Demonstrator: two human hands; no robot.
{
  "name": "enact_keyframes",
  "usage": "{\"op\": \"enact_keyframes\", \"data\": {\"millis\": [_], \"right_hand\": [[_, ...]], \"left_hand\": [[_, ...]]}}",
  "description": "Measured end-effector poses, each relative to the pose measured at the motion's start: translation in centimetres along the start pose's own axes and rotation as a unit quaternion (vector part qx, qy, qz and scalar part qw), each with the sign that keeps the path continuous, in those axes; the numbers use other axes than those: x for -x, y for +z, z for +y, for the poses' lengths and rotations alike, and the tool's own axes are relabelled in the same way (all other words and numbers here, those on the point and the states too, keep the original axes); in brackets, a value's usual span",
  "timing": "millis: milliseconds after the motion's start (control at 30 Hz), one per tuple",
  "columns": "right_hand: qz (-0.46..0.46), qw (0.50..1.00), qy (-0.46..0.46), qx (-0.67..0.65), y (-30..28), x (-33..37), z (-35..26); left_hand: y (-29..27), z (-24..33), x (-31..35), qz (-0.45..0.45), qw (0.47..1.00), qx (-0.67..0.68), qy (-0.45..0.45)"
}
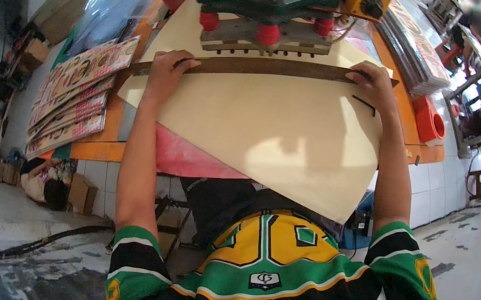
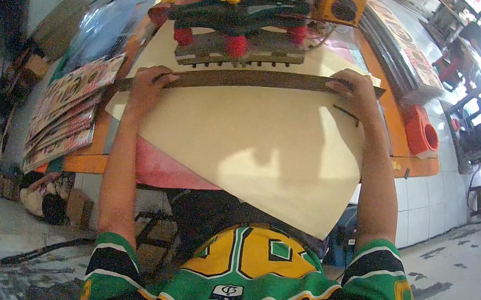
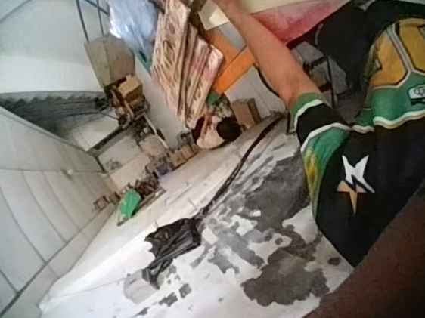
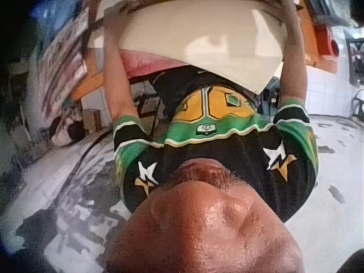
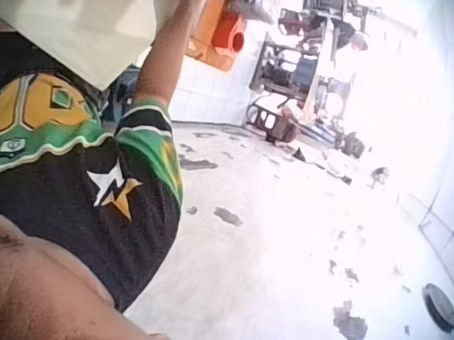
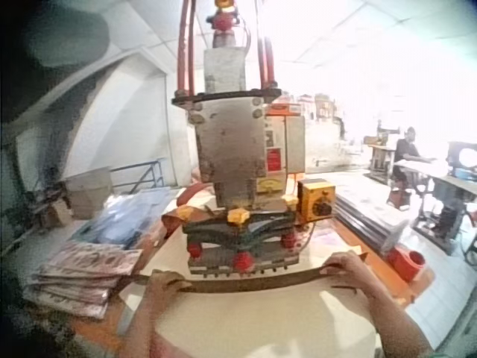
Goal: The person aligns a yellow sheet under a manual press using a wooden guide, marks positions on the sheet, and then moves the sheet to a secondary position.
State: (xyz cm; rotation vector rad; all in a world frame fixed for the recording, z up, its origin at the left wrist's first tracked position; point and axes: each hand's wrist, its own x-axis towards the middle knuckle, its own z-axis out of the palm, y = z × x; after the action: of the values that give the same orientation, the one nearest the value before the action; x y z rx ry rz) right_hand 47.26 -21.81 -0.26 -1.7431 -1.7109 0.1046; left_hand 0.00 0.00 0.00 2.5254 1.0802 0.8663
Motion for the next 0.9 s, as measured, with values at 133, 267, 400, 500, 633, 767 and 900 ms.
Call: {"op": "enact_keyframes", "data": {"millis": [133, 267, 400, 500, 633, 767, 900], "right_hand": [[0.022, 0.999, -0.020, -0.012, 0.0, 0.3, -0.6], [0.049, 0.997, -0.040, 0.049, -0.4, 1.0, 0.4], [0.074, 0.990, -0.055, 0.104, -0.3, 1.0, 0.0], [0.099, 0.984, -0.075, 0.130, -0.3, 1.2, -0.4], [0.116, 0.981, -0.075, 0.135, -0.4, 1.5, -0.8], [0.122, 0.980, -0.087, 0.130, -0.5, 1.4, -0.9], [0.122, 0.979, -0.090, 0.138, -0.4, 1.4, -0.7]], "left_hand": [[0.4, -0.4, -0.1, 0.055, 0.996, 0.005, 0.063], [0.8, 0.8, 0.0, 0.066, 0.995, -0.017, 0.074], [1.0, 0.0, 0.2, 0.100, 0.988, -0.010, 0.118], [1.0, -0.2, 0.5, 0.107, 0.982, -0.022, 0.155], [0.6, 0.5, 0.5, 0.096, 0.977, -0.054, 0.184], [0.2, 0.6, 0.6, 0.097, 0.970, -0.073, 0.211], [0.2, 0.8, 0.6, 0.095, 0.971, -0.076, 0.205]]}}
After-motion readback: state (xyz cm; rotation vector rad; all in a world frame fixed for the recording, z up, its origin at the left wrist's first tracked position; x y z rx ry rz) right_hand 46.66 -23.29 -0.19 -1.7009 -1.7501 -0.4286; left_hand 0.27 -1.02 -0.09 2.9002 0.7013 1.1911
